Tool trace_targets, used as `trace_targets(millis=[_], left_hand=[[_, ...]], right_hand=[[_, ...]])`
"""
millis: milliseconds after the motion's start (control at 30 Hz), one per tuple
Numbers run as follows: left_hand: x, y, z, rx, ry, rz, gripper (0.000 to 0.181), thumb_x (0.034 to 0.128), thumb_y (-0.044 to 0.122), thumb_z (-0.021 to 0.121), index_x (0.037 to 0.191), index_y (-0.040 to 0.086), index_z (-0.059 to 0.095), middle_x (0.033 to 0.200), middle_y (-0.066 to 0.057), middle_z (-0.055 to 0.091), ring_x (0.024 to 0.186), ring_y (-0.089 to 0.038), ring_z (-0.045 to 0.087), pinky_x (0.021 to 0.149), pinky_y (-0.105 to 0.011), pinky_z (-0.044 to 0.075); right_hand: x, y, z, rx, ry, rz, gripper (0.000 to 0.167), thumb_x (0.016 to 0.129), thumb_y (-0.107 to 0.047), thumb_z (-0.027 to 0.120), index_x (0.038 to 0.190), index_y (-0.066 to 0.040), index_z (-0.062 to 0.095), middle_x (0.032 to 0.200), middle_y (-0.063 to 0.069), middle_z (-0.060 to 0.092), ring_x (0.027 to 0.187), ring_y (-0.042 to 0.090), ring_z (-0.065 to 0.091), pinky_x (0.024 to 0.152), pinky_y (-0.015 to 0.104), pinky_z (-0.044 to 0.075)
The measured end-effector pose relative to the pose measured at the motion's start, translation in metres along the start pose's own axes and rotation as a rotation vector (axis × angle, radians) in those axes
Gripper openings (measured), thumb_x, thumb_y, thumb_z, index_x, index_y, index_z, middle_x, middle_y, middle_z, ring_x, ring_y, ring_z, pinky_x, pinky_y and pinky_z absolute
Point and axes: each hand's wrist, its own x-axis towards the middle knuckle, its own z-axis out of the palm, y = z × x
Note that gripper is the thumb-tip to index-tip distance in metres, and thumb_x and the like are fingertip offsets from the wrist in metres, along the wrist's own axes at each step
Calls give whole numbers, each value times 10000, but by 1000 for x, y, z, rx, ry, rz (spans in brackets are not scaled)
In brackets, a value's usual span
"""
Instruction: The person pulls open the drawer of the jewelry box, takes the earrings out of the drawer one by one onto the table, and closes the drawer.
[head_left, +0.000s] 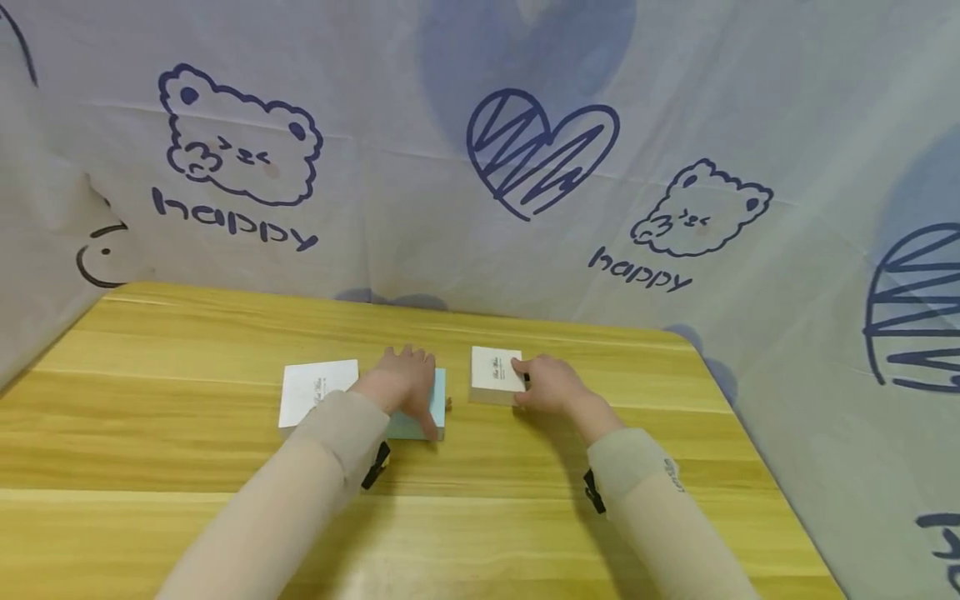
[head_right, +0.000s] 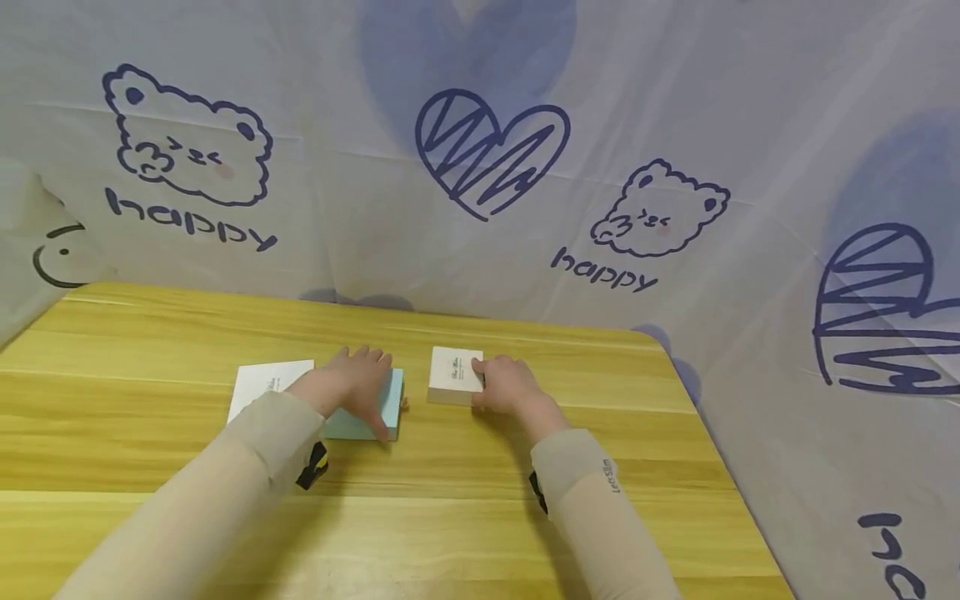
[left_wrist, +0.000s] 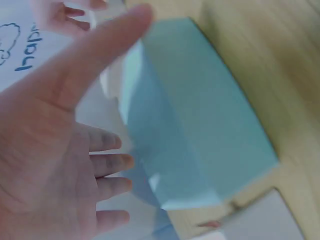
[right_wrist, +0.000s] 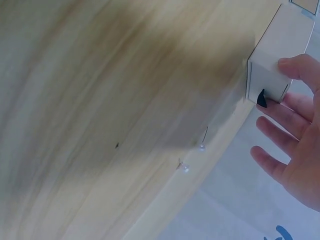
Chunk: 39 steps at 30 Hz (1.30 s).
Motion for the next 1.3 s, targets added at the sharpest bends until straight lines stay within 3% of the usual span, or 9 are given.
trace_targets(millis=[100,233,500,700,833,900,1000,1133,1300], left_hand=[[-4,-6,3,17,-5,-15,1027,663,478,807,1424,-12,323,1468,-215,332,1369,-412,284,1109,-609,179],[-4,-7,9,-59,18,-17,952,655,394,834,1381,-11,370,1415,-213,379,1314,-413,351,1031,-673,254],[-2,1,18,-145,13,27,964,653,352,840,1383,-21,335,1411,-190,358,1282,-363,340,999,-484,411],[-3,7,17,-106,15,11,972,646,364,844,1386,-14,339,1398,-174,375,1278,-337,353,986,-461,430],[-4,6,16,-95,9,-10,982,649,368,845,1395,-9,330,1409,-176,367,1298,-344,341,982,-453,439],[-4,7,16,-86,6,-18,985,651,370,844,1399,-7,326,1417,-176,361,1313,-348,329,991,-450,435],[-3,9,15,-78,5,-22,969,654,381,838,1388,-7,337,1411,-179,368,1315,-359,329,996,-494,422],[-2,14,15,-73,7,-22,931,651,399,834,1350,-6,370,1361,-177,406,1286,-361,367,989,-587,388],[-1,19,16,-37,12,-28,906,635,404,841,1314,-2,400,1292,-163,458,1243,-344,421,997,-604,372]], right_hand=[[1,0,-1,-5,0,18,641,834,-264,669,1402,-99,421,1262,203,578,768,215,474,732,318,403],[3,-1,0,-18,5,20,636,846,-286,652,1409,-111,415,1259,211,573,855,240,518,780,349,429],[7,2,5,-32,56,-1,631,854,-217,598,1424,-60,378,1238,213,581,1003,311,540,798,415,459],[9,1,5,-58,115,-24,727,887,-301,599,1475,-47,256,1399,213,446,1297,413,382,1060,538,329],[6,-13,-2,-28,230,-58,540,887,-332,613,1323,-33,505,1276,180,571,1195,362,503,1013,491,398],[2,-21,-6,12,243,-72,397,889,-299,605,1187,-38,620,1152,147,650,1077,315,588,939,448,459],[-4,-33,-6,110,179,-60,298,888,-271,602,1081,-57,677,1028,111,694,948,259,641,853,403,505],[-6,-45,-1,228,72,-16,276,890,-263,617,1076,-68,676,1000,78,688,914,205,632,827,368,509],[-5,-53,7,289,-8,-44,251,873,-232,646,1040,-50,686,948,60,694,849,158,627,771,313,510]])
